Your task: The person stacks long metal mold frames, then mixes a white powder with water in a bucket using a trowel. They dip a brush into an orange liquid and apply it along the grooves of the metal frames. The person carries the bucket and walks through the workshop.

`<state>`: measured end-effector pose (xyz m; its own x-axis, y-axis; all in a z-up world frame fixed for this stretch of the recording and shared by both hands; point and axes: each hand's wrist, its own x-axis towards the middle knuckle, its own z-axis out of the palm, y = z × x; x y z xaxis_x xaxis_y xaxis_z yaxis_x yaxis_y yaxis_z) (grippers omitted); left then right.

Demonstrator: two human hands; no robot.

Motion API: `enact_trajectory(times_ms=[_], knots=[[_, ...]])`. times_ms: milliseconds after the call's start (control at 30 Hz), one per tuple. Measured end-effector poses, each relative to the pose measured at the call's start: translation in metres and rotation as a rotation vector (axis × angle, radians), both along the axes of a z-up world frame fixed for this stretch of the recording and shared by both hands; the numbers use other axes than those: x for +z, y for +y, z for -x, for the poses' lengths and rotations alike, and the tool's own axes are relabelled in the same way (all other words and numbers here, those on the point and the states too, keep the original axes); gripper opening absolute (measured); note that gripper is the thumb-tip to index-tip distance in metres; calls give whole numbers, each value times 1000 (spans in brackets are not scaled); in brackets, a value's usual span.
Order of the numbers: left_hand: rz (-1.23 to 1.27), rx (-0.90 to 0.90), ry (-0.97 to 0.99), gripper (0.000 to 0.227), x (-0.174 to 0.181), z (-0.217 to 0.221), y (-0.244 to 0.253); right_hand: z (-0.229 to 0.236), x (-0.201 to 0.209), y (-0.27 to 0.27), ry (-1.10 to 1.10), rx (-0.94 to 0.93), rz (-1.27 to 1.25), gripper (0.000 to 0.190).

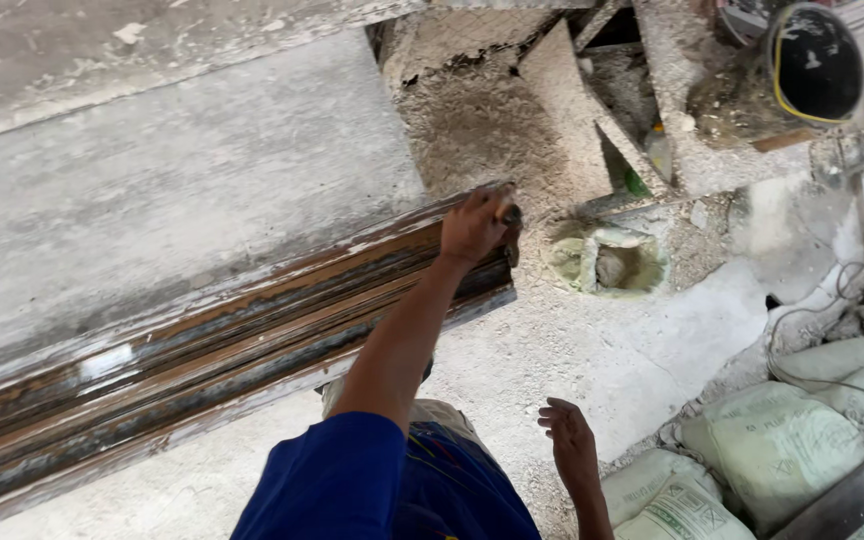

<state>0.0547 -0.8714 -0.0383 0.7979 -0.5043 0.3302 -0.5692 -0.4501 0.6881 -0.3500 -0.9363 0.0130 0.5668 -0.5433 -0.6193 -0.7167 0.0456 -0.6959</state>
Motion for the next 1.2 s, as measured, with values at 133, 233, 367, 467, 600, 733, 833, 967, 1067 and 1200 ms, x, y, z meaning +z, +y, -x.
enact_trajectory(times_ms=[133, 233, 367, 467, 600, 733, 833, 967, 1067, 1200], knots=[[168, -100, 401, 39, 19, -21, 18, 6, -2, -8, 3, -9, 2, 35], [338, -234, 212, 36, 31, -21, 43, 2, -7, -15, -19, 12, -4, 35], [79, -240, -14, 36, 34, 1, 30, -11, -12, -20, -70, 51, -15, 34], [-63, -244, 70, 22, 31, -11, -1, -21, -18, -26, -81, 104, -5, 35], [258, -193, 216, 36, 35, -20, 8, -15, -21, -28, -196, 88, -14, 31], [-23, -97, 58, 40, 48, -3, 20, -16, -16, -30, -100, 74, -10, 31], [-84, -87, 158, 42, 45, 12, 5, -22, -16, -23, -63, 93, -15, 32], [82, -50, 369, 31, 27, 18, -21, -22, -15, -24, -74, 134, -16, 31], [-4, 78, 220, 36, 22, 11, -7, -28, -18, -25, -104, 147, -23, 31], [-317, 48, 242, 55, 34, 26, 40, -35, -17, -25, -123, 217, 11, 32]])
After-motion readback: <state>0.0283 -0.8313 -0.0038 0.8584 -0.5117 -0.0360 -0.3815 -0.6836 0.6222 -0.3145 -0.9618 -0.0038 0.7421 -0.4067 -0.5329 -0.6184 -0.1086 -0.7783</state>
